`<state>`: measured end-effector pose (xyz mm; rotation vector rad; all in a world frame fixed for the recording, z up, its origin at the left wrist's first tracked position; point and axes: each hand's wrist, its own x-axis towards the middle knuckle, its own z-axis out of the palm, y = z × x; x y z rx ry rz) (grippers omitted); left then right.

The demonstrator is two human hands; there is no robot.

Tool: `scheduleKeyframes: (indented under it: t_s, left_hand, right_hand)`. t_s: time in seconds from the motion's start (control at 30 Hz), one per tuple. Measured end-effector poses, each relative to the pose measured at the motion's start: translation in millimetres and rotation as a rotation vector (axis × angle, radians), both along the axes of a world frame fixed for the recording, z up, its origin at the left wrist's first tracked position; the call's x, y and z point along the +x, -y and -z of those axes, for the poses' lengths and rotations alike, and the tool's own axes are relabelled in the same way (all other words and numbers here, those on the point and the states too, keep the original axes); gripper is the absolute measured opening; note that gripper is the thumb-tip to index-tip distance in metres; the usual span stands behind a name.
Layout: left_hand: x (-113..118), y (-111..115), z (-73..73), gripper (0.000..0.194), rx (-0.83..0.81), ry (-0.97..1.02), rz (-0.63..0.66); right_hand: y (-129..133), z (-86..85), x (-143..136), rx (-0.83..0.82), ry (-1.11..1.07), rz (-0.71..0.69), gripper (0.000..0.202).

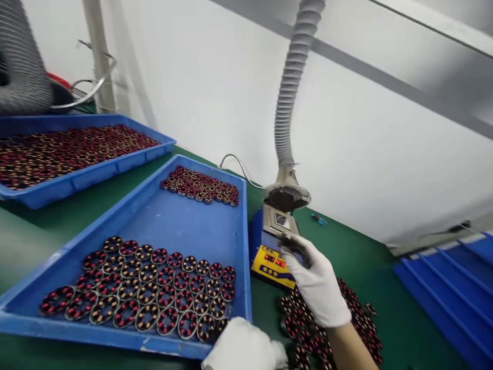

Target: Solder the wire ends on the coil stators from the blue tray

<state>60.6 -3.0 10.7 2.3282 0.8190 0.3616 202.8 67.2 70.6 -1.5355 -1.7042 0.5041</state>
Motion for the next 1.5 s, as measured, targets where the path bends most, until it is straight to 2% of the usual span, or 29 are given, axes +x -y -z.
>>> scheduleKeyframes:
  t_s: [0.07, 0.13, 0.27, 0.37, 0.43, 0.5, 0.53, 0.6, 0.67, 0.77, 0.83, 0.87, 0.97, 1.07, 1.13, 1.23, 1.37, 1.43, 1.5]
  left_hand:
    - [2.4, 0.2, -6.1, 0.017, 0.023, -0.095, -0.013]
    - [2.3, 0.8, -12.6, 0.014, 0.065, -0.169, -0.039]
    - [1.6, 5.9, -19.1, 0.015, 0.156, -0.226, -0.093]
    - [1.9, 11.5, -17.3, 0.016, 0.176, -0.216, -0.139]
    - [2.1, 13.1, -17.2, 0.016, 0.127, -0.177, -0.202]
    - [3.7, 11.2, -23.4, 0.014, 0.101, -0.099, -0.303]
    - [5.8, 9.0, -30.0, 0.017, 0.146, -0.050, -0.362]
    - [13.9, 3.2, -49.9, 0.035, 0.365, 0.084, -0.442]
    - [26.2, -2.3, -73.6, 0.048, 0.649, 0.261, -0.457]
    - [45.7, -9.2, -98.6, 0.037, 0.949, 0.499, -0.417]
    - [55.0, -14.2, -103.0, 0.030, 1.049, 0.557, -0.370]
    - [58.2, -16.8, -102.7, 0.029, 1.048, 0.578, -0.332]
    - [63.8, -21.8, -100.0, 0.027, 0.850, 0.671, -0.195]
    - [65.7, -20.5, -100.4, 0.024, 0.602, 0.715, -0.070]
    - [64.8, -19.3, -100.7, 0.023, 0.539, 0.708, -0.041]
    - [60.2, -21.9, -98.6, 0.022, 0.573, 0.688, -0.069]
    - [52.9, -31.3, -97.3, 0.021, 0.662, 0.575, 0.026]
    - [51.5, -34.7, -98.3, 0.018, 0.783, 0.525, 0.035]
    - [51.2, -35.9, -99.5, 0.017, 0.988, 0.497, -0.017]
  right_hand:
    - [29.6, 13.8, 30.9, -0.052, 0.096, 0.126, 0.027]
    - [50.9, 34.1, 47.7, -0.129, 0.169, 0.190, 0.020]
    - [71.3, 69.8, 44.9, -0.213, 0.229, 0.229, 0.016]
    - [72.3, 77.4, 36.9, -0.182, 0.184, 0.268, 0.006]
    - [68.8, 70.3, 38.2, -0.150, 0.085, 0.258, 0.004]
    - [64.3, 53.7, 43.4, -0.121, -0.062, 0.206, 0.006]
    - [62.4, 42.6, 46.2, -0.103, -0.147, 0.176, 0.010]
    - [60.6, 17.7, 49.3, -0.049, -0.303, 0.123, 0.023]
    - [62.1, -6.9, 47.8, 0.054, -0.475, 0.082, 0.036]
    - [70.0, -34.9, 41.0, 0.240, -0.752, -0.013, 0.039]
    - [77.5, -46.3, 39.2, 0.322, -0.821, -0.050, 0.036]
    - [81.4, -50.2, 40.4, 0.344, -0.803, -0.046, 0.034]
    - [92.0, -57.7, 51.9, 0.338, -0.745, -0.072, 0.034]
    - [96.2, -61.2, 67.6, 0.218, -0.730, -0.200, 0.037]
    - [94.9, -61.0, 74.3, 0.191, -0.678, -0.271, 0.035]
    - [90.6, -57.4, 76.6, 0.292, -0.568, -0.295, 0.028]
    - [86.0, -51.3, 74.9, 0.457, -0.410, -0.237, 0.029]
    - [82.7, -49.0, 74.0, 0.480, -0.329, -0.245, 0.029]
    - [78.6, -47.7, 72.2, 0.452, -0.386, -0.228, 0.030]
